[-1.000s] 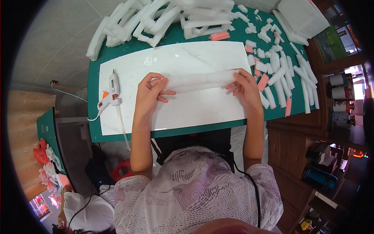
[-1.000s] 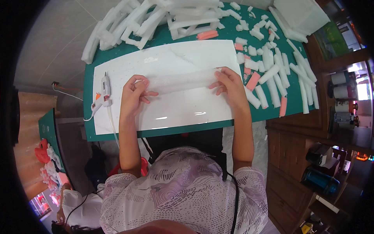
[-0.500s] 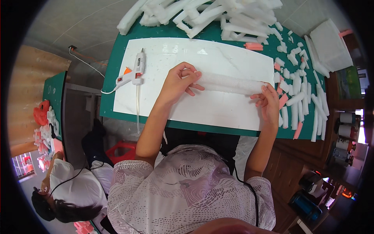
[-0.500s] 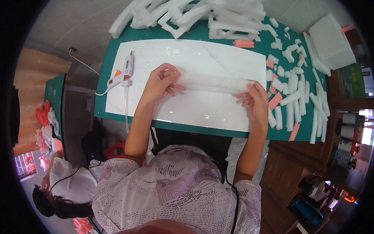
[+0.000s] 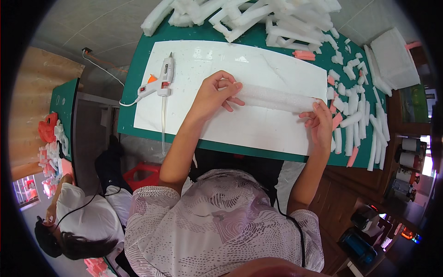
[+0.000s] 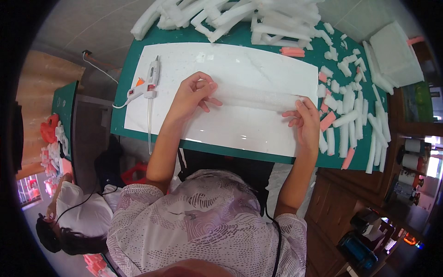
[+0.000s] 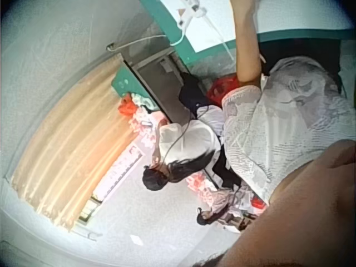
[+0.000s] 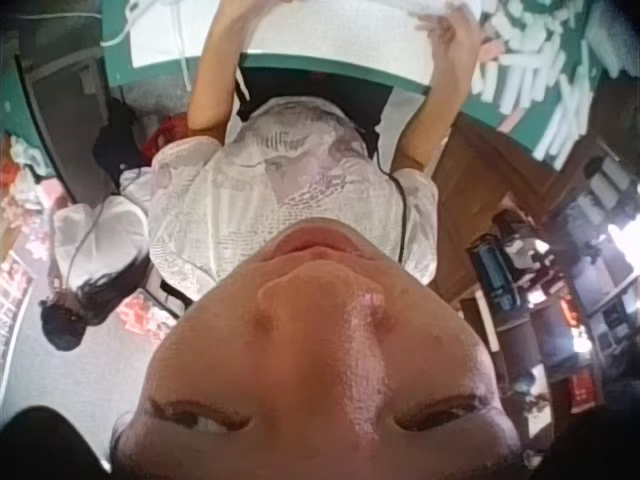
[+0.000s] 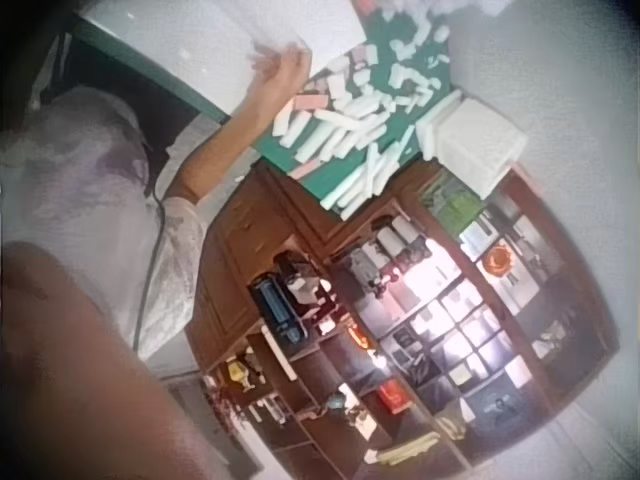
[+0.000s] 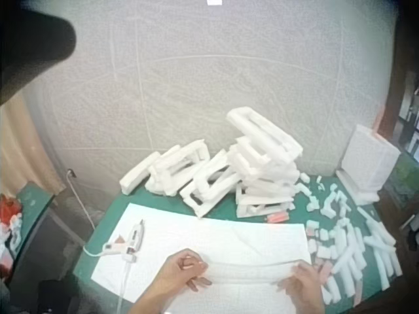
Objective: Assembling structures from white and pink foam pieces using a hot glue gun on a production table.
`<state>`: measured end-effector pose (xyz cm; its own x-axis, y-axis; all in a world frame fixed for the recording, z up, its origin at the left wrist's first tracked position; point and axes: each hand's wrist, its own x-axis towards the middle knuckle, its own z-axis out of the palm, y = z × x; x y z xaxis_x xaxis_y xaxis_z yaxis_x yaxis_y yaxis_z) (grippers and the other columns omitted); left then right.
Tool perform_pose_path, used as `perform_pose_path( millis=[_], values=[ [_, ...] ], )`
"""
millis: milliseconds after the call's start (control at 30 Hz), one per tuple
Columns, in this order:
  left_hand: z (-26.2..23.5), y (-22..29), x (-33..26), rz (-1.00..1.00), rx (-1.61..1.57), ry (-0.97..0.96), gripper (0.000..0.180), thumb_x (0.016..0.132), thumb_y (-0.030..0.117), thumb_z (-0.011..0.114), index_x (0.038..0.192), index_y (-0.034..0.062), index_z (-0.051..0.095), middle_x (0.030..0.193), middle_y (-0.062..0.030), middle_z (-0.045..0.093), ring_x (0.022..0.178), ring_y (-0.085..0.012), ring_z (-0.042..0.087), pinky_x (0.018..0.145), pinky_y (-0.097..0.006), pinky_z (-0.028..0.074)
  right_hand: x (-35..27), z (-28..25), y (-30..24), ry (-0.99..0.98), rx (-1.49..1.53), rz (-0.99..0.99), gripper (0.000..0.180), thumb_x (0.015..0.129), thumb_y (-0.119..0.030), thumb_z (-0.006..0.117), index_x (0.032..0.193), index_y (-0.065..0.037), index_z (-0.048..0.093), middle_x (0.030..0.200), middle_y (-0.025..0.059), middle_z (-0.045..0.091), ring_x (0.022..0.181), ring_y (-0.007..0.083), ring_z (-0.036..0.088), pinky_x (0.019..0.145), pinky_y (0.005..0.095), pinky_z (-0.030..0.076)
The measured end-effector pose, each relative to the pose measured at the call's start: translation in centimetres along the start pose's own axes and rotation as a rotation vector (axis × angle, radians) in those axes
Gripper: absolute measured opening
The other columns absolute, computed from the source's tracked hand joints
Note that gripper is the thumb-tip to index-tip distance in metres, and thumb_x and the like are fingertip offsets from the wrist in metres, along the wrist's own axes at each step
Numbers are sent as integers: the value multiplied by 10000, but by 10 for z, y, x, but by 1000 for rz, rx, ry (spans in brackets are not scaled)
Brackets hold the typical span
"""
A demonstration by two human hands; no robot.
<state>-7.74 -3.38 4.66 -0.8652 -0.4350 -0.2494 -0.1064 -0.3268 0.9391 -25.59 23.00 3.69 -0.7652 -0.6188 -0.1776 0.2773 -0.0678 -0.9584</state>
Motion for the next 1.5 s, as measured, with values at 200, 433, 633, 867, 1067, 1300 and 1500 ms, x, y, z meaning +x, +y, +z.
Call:
perform_pose_path(
  millis=[200,433,633,867,1067,1300,1500],
  values=[
    [1,0,1,1,7,-5,178,902,151,675,942,44,538,799,-42,671,724,-237,731,434,-216,474,-1,-1,0,14,-12,-18,250,961,-189,547,1097,20,561,950,88,652,726,162,691,473,182,483],
    [-2,-4,1,30,3,2,156,911,134,656,947,33,543,767,-43,670,701,-241,728,414,-214,465,1,2,2,30,-29,4,265,960,-203,558,1106,18,563,953,88,642,727,157,686,483,180,478],
    [-1,-4,5,30,18,-8,154,910,135,656,952,32,550,740,-37,655,685,-244,726,402,-213,459,0,-2,1,27,-4,2,258,958,-200,564,1106,11,560,940,79,628,728,162,687,477,182,466],
    [-3,-7,4,38,6,5,165,903,138,665,955,29,552,713,-30,635,659,-239,721,388,-203,446,4,-4,6,24,-3,11,239,944,-202,587,1067,0,544,863,39,589,716,171,699,463,186,463],
    [-1,-6,4,50,-8,9,167,911,134,652,970,15,552,684,-26,612,646,-236,718,363,-195,435,2,-5,5,28,17,10,247,939,-204,596,1067,1,544,856,33,576,718,171,698,457,189,464],
    [-2,-7,5,41,9,0,171,904,141,666,952,24,551,717,-43,647,652,-238,721,378,-203,436,3,-6,6,19,29,15,251,942,-207,594,1074,0,544,874,38,579,719,174,697,457,193,471],
    [-6,-8,4,40,-7,-14,163,906,138,664,951,29,552,732,-46,655,665,-242,724,377,-202,435,4,-4,7,11,28,13,251,947,-201,584,1089,3,548,878,48,593,719,167,693,463,192,476]
  ],
)
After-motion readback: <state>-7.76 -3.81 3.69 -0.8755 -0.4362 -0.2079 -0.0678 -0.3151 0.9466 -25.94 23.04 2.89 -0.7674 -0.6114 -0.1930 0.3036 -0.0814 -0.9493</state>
